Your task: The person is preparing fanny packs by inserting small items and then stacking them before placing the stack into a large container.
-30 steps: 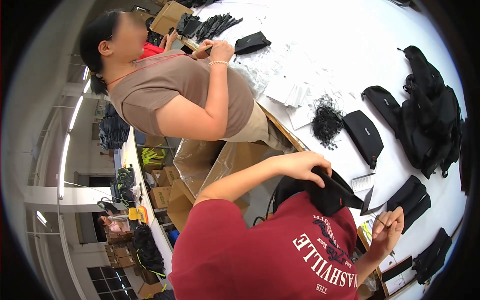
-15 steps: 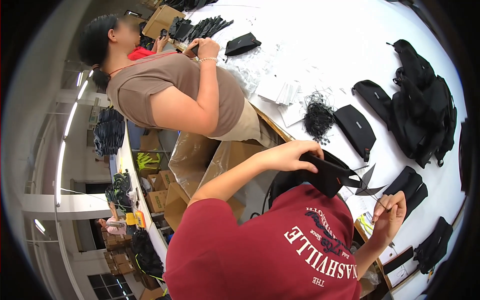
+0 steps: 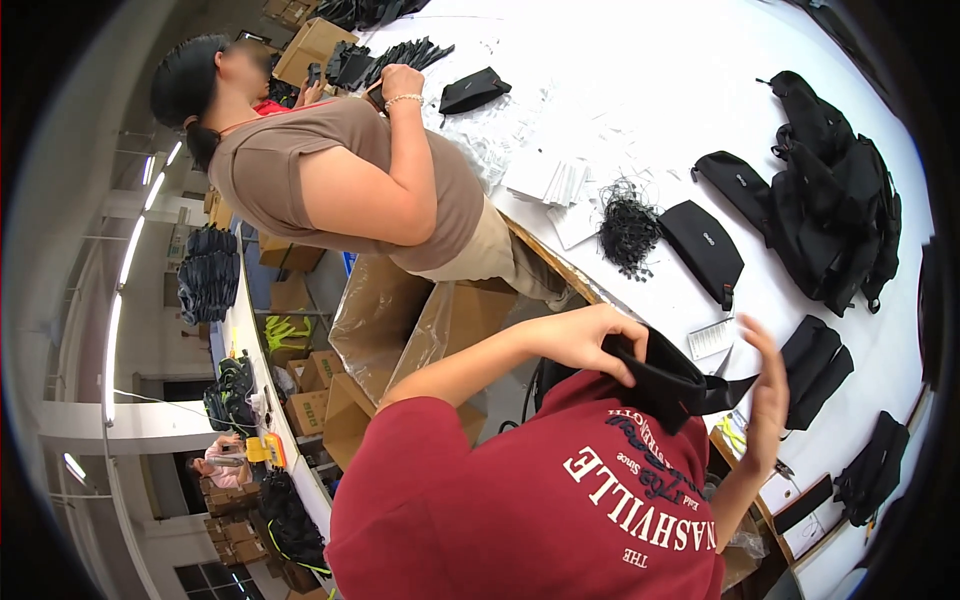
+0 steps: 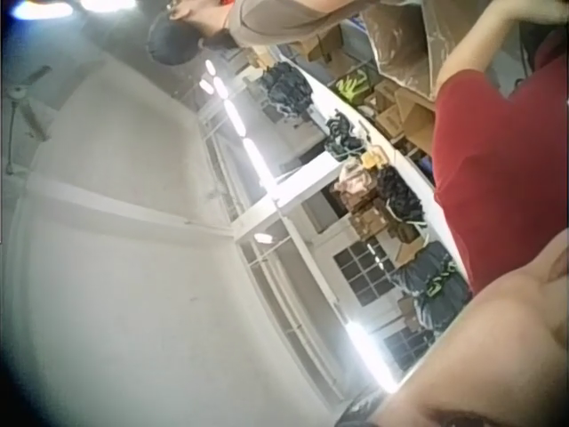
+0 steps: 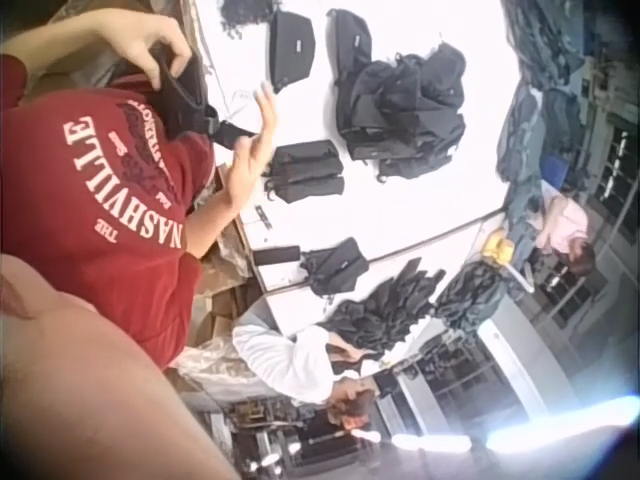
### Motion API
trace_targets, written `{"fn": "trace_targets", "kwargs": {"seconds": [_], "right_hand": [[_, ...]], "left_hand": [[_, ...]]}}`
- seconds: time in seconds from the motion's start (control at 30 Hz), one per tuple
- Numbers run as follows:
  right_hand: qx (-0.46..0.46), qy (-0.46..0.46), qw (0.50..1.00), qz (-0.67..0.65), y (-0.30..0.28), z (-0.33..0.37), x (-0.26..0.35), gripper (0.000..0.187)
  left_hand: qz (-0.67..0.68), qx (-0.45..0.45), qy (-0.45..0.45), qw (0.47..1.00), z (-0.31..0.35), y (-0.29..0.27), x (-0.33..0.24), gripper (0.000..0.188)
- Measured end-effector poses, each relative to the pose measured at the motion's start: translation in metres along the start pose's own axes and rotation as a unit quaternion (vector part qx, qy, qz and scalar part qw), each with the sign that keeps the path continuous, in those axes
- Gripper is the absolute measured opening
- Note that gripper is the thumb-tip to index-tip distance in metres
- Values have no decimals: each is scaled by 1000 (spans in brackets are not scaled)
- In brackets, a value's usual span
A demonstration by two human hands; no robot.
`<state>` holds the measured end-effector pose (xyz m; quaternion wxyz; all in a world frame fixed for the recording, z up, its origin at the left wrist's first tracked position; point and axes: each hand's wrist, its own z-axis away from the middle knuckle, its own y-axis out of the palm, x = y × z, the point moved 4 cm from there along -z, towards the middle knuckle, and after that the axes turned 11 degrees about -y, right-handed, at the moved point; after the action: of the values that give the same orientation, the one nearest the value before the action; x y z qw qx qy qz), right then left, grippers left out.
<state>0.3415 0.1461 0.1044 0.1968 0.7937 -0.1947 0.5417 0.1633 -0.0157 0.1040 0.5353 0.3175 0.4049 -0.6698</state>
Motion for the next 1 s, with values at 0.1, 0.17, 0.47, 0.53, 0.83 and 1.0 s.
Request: {"fn": "trace_targets", "kwargs": {"seconds": [0.1, 0.17, 0.47, 0.53, 0.83, 1.0], "right_hand": [[185, 98, 978, -16, 22, 18, -40, 73], [251, 241, 934, -84, 26, 35, -58, 74], [122, 262, 945, 152, -25, 89, -68, 37], [30, 280, 935, 214, -35, 103, -86, 31], [-448, 132, 753, -464, -59, 35, -82, 23], [-350, 145, 701, -604, -32, 11, -83, 26]], "left_hand": [[64, 76, 57, 993, 2, 11, 2, 21], [56, 75, 31, 995, 6, 8, 4, 21], [148, 4, -75, 986, 9, 1, 32, 33], [79, 12, -149, 986, 14, -3, 37, 41], [79, 88, -135, 984, 2, 10, -3, 27], [-36, 66, -65, 995, -14, 24, -26, 30]]}}
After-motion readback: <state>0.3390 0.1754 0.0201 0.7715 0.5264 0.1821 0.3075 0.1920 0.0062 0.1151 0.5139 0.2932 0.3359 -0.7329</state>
